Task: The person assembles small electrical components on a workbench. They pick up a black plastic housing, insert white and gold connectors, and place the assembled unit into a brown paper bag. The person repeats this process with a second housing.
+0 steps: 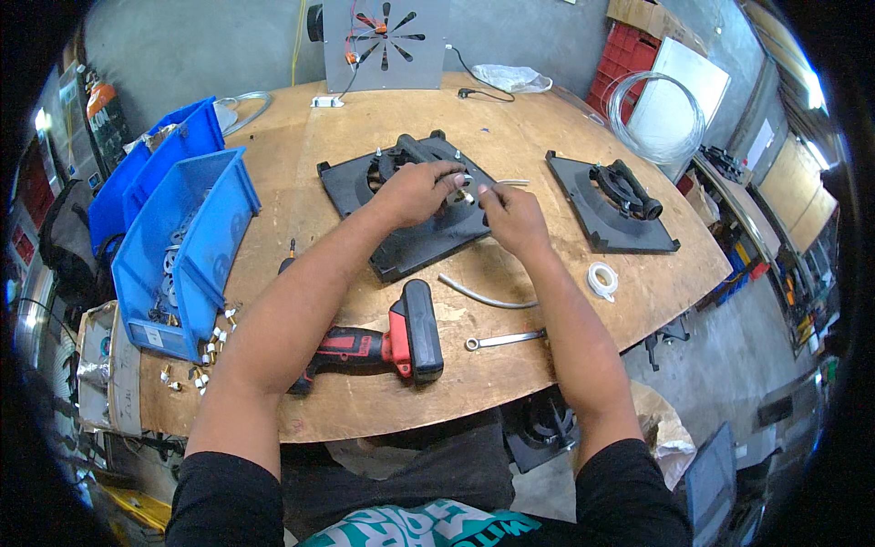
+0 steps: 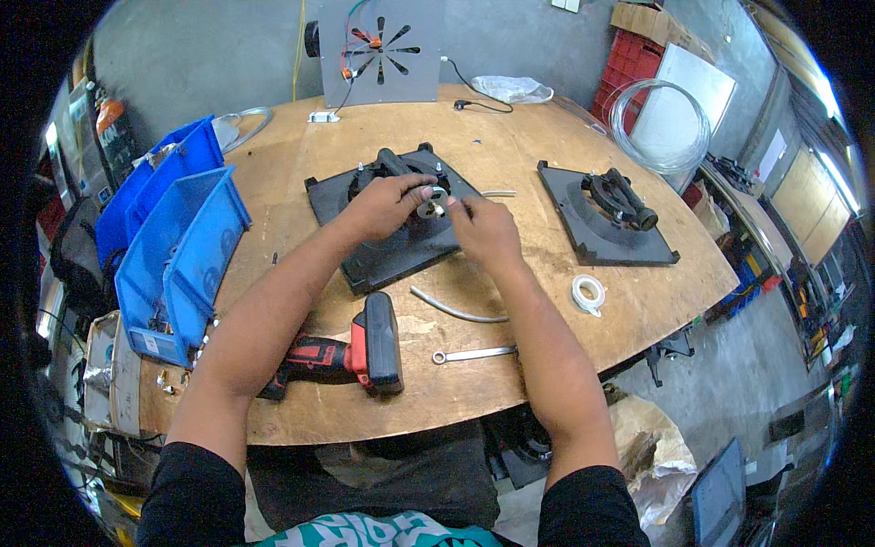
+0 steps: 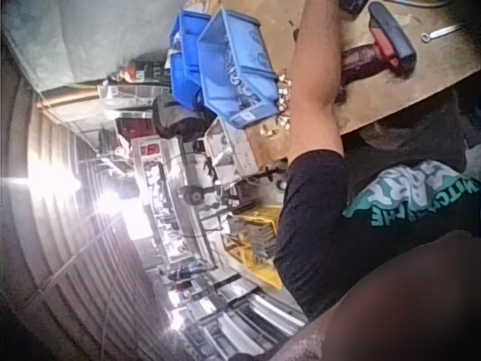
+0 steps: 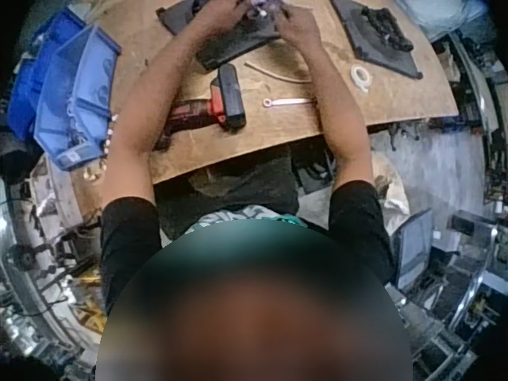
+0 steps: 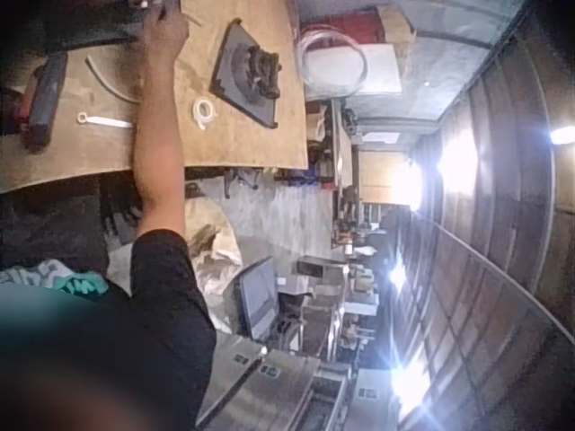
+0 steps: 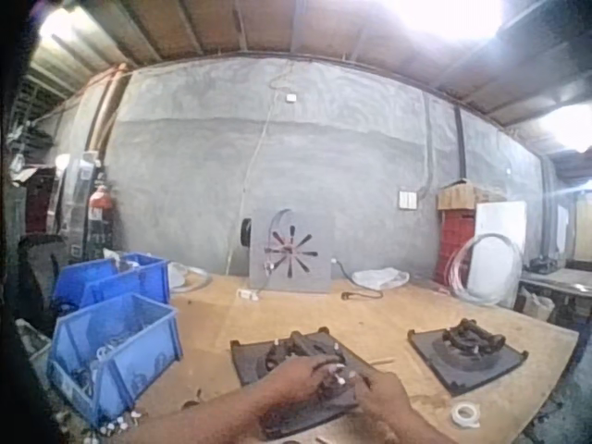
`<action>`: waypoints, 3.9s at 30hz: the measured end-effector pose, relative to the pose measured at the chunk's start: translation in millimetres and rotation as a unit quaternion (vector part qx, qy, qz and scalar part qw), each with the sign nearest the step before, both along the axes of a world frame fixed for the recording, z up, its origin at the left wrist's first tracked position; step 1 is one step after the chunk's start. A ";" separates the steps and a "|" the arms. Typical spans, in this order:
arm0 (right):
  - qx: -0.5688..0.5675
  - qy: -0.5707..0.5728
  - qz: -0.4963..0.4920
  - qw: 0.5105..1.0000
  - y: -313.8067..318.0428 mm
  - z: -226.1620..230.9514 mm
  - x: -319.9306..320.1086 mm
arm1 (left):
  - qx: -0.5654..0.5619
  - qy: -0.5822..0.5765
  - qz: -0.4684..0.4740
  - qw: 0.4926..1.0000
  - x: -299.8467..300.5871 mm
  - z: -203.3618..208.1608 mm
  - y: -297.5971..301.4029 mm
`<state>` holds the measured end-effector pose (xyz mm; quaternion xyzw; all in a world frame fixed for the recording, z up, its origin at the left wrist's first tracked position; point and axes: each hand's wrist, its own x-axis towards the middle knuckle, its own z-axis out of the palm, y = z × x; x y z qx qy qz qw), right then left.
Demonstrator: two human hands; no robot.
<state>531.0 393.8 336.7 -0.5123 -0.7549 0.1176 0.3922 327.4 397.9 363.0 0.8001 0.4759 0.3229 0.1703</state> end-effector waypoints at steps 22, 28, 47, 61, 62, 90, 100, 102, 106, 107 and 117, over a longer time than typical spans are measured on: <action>0.013 -0.079 0.015 0.997 -11.3 15.8 1.1 | -0.034 0.001 -0.006 0.999 -0.5 8.1 -2.8; 0.095 -0.183 -0.003 0.979 -22.7 17.2 -12.2 | 0.028 0.023 -0.015 0.999 -3.5 0.3 6.5; 0.039 -0.010 0.002 0.999 -11.9 5.4 -6.3 | 0.038 0.032 0.004 0.999 -1.3 2.2 3.2; -0.073 0.068 -0.032 0.994 2.3 -13.0 -22.9 | 0.027 0.022 0.001 0.999 -0.7 -1.2 6.1; -0.013 -0.013 -0.050 0.999 -4.1 -11.2 -18.9 | 0.021 0.019 -0.004 1.000 -1.1 -1.1 5.9; 0.040 -0.130 -0.105 0.985 -16.8 -1.0 -36.2 | 0.052 0.032 0.023 0.998 4.5 3.4 -1.5; 0.057 -0.152 -0.094 0.982 -19.8 6.5 -38.1 | 0.030 0.029 0.018 0.999 3.9 5.9 -2.3; 0.006 -0.165 -0.095 0.982 -20.5 8.8 -37.8 | 0.022 0.028 0.020 0.999 4.3 5.0 -2.5; 0.076 -0.166 -0.092 0.979 -20.3 3.8 -34.7 | 0.028 0.031 0.015 0.999 3.9 4.7 -2.5; 0.076 -0.164 -0.089 0.979 -17.3 2.1 -34.9 | 0.036 0.037 0.016 0.999 4.4 5.0 -2.4; 0.092 -0.109 -0.082 0.986 -13.7 -7.8 -30.6 | 0.027 0.039 0.015 0.999 4.2 7.3 -4.1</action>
